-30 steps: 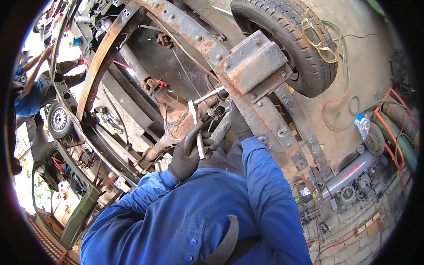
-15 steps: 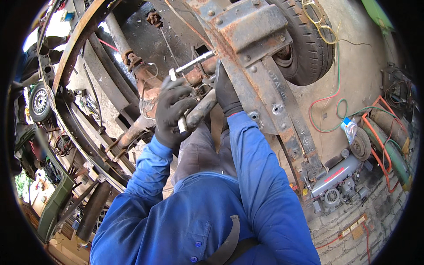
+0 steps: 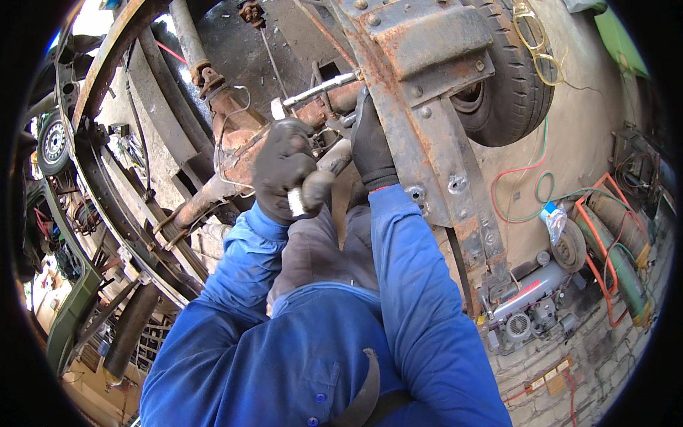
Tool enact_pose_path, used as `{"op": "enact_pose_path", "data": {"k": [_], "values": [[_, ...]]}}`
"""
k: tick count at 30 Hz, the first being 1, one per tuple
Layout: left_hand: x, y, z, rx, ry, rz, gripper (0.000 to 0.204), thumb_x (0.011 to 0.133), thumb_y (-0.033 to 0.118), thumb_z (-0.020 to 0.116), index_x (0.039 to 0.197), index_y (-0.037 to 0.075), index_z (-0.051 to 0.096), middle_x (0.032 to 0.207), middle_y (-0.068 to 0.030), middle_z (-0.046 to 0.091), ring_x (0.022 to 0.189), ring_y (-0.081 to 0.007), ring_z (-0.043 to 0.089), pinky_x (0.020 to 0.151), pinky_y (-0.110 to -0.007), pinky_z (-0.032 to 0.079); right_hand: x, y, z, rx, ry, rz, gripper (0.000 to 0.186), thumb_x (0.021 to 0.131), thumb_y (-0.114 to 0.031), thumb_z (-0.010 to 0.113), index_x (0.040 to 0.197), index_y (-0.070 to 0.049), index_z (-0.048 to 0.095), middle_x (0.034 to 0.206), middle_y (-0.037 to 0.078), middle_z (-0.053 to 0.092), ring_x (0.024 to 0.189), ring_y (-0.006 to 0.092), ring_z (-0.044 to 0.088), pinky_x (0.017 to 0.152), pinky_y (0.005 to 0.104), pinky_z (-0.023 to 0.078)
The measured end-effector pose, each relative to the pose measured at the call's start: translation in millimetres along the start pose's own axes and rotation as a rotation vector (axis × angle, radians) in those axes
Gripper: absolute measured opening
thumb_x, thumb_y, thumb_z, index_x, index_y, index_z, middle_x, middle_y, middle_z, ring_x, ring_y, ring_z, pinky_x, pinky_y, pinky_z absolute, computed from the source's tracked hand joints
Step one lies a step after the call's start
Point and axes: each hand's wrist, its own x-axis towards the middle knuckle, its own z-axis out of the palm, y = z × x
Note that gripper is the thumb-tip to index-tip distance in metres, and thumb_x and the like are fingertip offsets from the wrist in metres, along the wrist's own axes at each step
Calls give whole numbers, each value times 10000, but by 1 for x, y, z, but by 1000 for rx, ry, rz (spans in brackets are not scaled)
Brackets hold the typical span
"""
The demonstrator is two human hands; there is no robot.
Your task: The person uses a socket wrench to loosen and remove bolts from a vehicle chassis. They then lift and remove a curved metal frame component from the chassis.
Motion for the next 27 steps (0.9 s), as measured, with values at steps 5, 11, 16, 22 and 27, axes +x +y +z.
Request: {"op": "enact_pose_path", "data": {"k": [5, 11, 16, 22, 27], "values": [[-6, 5, 10, 81, 168, -110, 141, 912, 150, 697, 806, 61, 724, 751, -95, 575, 736, -331, 581, 654, -452, 472, 1, 6, 9, -172, 298, -257, 530, 1082, -82, 564, 1579, 28, 415, 1477, 299, 573, 1335, 382, 611, 1094, 454, 505], [35, 8, 1, -45, 329, -330, 319, 986, 124, 595, 683, 35, 555, 650, -51, 522, 586, -202, 517, 547, -351, 385, -7, 15, 8, -107, 164, -142, 585, 1030, 11, 528, 1600, 18, 398, 1481, 297, 561, 1330, 408, 591, 1099, 452, 487], [76, -14, -24, 161, 253, -458, 375, 1124, 224, 552, 803, 31, 579, 607, -1, 472, 534, -97, 428, 495, -312, 332, -5, 26, 20, -291, 244, -227, 728, 930, 61, 587, 1623, 18, 370, 1490, 289, 548, 1348, 394, 579, 1126, 463, 468], [130, -83, -46, -371, 92, -997, 451, 1118, 459, 541, 883, 81, 610, 619, 43, 411, 523, -120, 390, 540, -340, 388, -2, 35, 28, -387, 393, -344, 753, 922, 79, 580, 1636, 20, 349, 1469, 270, 568, 1339, 385, 577, 1137, 462, 456], [166, -105, -42, -710, 36, -1326, 522, 1072, 600, 563, 963, 93, 615, 626, 65, 337, 524, -110, 338, 570, -351, 405, -3, 22, 14, -66, 66, -33, 628, 1016, -25, 543, 1622, 1, 381, 1570, 272, 499, 1454, 407, 492, 1232, 472, 373]]}}
